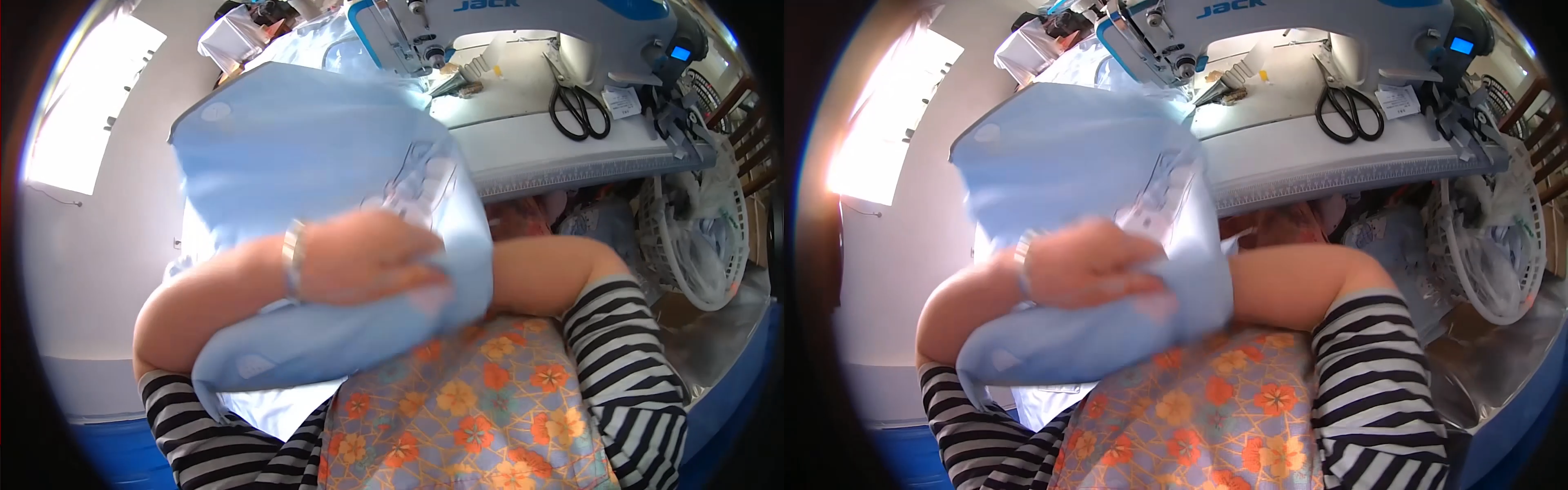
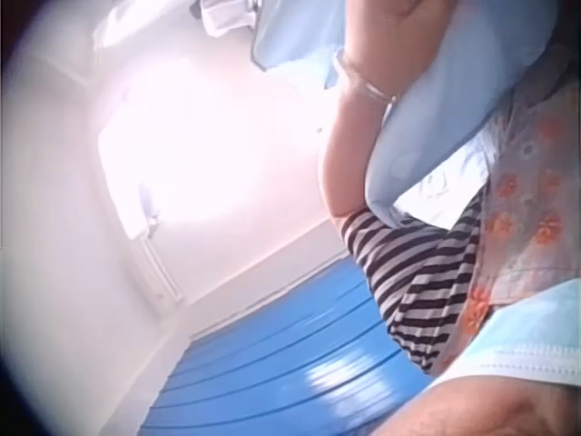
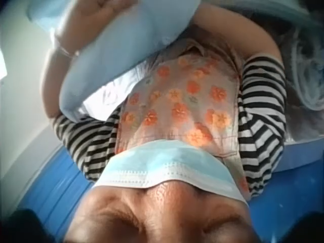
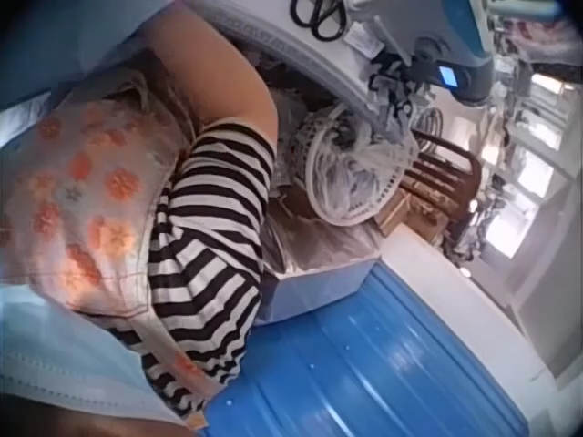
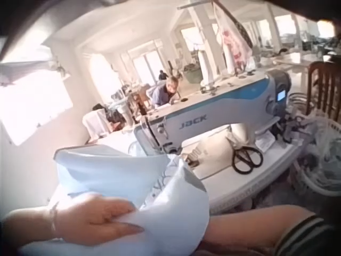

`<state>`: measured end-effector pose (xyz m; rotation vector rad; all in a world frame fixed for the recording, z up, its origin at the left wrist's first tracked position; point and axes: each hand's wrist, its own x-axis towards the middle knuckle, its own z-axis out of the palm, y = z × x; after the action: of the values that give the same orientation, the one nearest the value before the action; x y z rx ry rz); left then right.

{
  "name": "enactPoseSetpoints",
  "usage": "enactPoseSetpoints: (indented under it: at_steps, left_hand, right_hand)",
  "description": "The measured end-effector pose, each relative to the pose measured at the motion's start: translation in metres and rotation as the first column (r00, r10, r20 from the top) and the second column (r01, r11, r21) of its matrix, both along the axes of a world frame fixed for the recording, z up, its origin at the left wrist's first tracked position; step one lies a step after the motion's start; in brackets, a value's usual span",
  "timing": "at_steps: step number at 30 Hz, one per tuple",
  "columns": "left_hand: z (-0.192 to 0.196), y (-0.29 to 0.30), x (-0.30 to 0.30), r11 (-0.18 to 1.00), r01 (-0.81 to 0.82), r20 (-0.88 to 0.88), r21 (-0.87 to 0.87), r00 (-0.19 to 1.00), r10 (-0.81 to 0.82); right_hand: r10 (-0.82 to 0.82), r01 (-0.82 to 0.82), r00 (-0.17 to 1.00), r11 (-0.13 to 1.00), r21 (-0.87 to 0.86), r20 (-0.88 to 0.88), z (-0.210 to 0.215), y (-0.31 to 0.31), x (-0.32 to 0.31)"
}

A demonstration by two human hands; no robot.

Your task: The recorder uses an industrial sewing machine to assemble light blue textile bags with clear plastic windows and white trim.

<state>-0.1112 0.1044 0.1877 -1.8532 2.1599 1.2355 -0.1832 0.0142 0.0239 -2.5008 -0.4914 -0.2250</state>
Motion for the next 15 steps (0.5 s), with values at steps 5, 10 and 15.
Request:
enactPoseSetpoints:
  at_steps: [5,10,15]
  left_hand:
    - [-0.083,0.049,0.02,0.931,-0.133,-0.342,0.341,0.905,0.254]
    - [-0.148,0.069,-0.001,0.852,-0.223,-0.483,0.474,0.743,0.463]
    - [-0.106,0.002,-0.006,0.98,0.089,0.238,-0.179,0.97,-0.045]
  right_hand:
    - [0.263,-0.04,0.869,0.882,0.47,-0.42,0.004,-0.017,-0.036]
    - [0.067,0.592,0.805,-0.145,0.793,-0.589,0.007,-0.065,-0.066]
    - [-0.193,0.597,0.793,0.06,0.8,-0.577,0.019,-0.074,-0.034]
